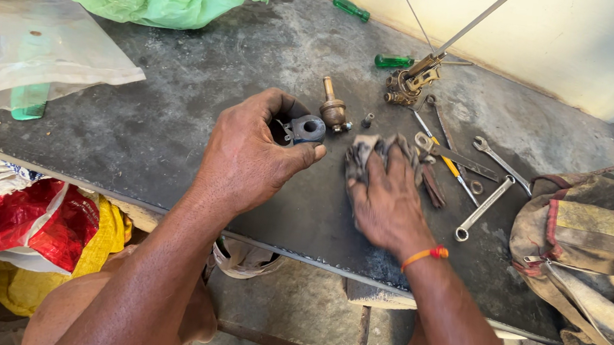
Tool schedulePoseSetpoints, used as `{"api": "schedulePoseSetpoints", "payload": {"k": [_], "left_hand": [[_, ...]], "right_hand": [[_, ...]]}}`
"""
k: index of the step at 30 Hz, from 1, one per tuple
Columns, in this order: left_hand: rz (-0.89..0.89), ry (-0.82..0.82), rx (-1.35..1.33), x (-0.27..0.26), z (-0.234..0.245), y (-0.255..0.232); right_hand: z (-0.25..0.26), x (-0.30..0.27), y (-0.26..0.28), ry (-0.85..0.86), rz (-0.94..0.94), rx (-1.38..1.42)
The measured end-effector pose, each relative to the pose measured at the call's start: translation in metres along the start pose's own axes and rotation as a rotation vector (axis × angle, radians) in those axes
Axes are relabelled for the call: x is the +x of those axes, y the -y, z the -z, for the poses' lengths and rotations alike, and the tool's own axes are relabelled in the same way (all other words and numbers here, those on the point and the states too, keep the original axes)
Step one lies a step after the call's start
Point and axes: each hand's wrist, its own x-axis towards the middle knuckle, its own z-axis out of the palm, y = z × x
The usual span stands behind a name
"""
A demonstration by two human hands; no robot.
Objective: The person cleans various metal components with a rag and assembles them on a workbench, using a metal ruler to measure or position a small metal block.
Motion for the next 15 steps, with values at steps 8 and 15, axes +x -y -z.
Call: {"api": "schedulePoseSetpoints", "payload": {"k": [8,15], "left_hand": [[-0.042,-0.011,-0.017,-0.001,0.002,-0.003],[-0.055,-0.019,-0.052,0.002,0.005,-0.004]], "right_hand": [[0.003,0.023,-0.018,-0.145,0.15,0.215],[0.006,0.005,-0.003,-0.039,0.312,0.277]]}}
